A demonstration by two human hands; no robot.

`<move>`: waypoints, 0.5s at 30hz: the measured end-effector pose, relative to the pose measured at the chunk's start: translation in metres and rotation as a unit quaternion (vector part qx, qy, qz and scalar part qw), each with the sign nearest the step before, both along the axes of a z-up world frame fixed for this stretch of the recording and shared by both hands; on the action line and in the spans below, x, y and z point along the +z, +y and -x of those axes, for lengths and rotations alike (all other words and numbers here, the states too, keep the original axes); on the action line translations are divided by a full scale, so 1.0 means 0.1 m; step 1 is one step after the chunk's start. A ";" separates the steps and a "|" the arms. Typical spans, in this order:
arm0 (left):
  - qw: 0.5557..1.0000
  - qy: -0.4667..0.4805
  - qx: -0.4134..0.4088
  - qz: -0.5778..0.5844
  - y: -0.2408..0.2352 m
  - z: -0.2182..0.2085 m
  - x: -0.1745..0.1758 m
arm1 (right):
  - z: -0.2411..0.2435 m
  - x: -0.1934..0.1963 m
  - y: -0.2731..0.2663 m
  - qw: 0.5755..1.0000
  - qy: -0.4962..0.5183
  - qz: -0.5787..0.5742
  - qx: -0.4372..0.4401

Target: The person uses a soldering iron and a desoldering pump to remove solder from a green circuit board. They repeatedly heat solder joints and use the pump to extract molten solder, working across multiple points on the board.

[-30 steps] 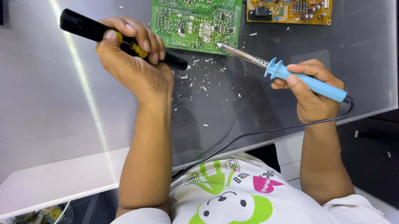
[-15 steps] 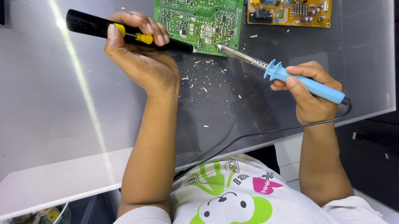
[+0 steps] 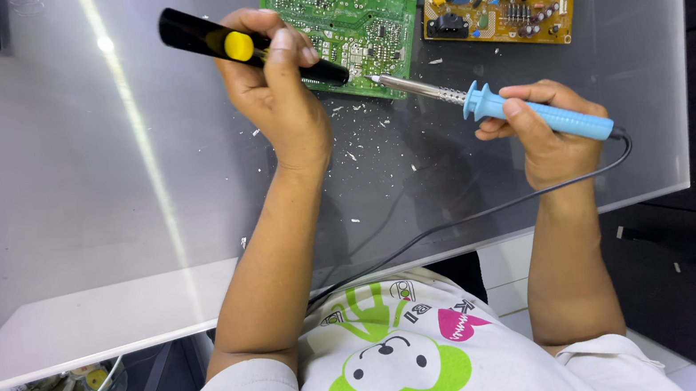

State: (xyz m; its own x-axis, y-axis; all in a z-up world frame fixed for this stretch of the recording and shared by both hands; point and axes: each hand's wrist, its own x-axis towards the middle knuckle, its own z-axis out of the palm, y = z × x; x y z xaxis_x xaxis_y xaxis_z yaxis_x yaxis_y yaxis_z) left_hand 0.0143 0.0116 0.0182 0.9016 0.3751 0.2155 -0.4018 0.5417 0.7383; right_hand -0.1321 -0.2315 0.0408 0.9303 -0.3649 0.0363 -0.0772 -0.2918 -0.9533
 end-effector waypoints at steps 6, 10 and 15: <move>0.999 0.000 -0.027 -0.031 -0.03 0.07 -0.01 | -0.11 -0.14 -0.17 0.997 0.015 -0.066 -0.027; 0.999 -0.005 -0.038 -0.029 -0.07 0.08 -0.02 | -0.09 -0.29 -0.21 0.994 0.009 -0.104 -0.042; 0.998 0.000 -0.030 -0.052 -0.12 0.09 -0.04 | -0.08 -0.48 -0.26 0.979 0.017 -0.187 -0.083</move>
State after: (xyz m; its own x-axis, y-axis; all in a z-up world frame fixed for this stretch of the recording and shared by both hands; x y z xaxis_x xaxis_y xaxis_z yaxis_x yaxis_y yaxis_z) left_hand 0.0055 0.0000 0.0143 0.9219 0.2956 0.2506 -0.3710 0.4863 0.7911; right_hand -0.1240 -0.2572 -0.0071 0.8550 -0.4939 -0.1584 -0.1272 0.0963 -0.9872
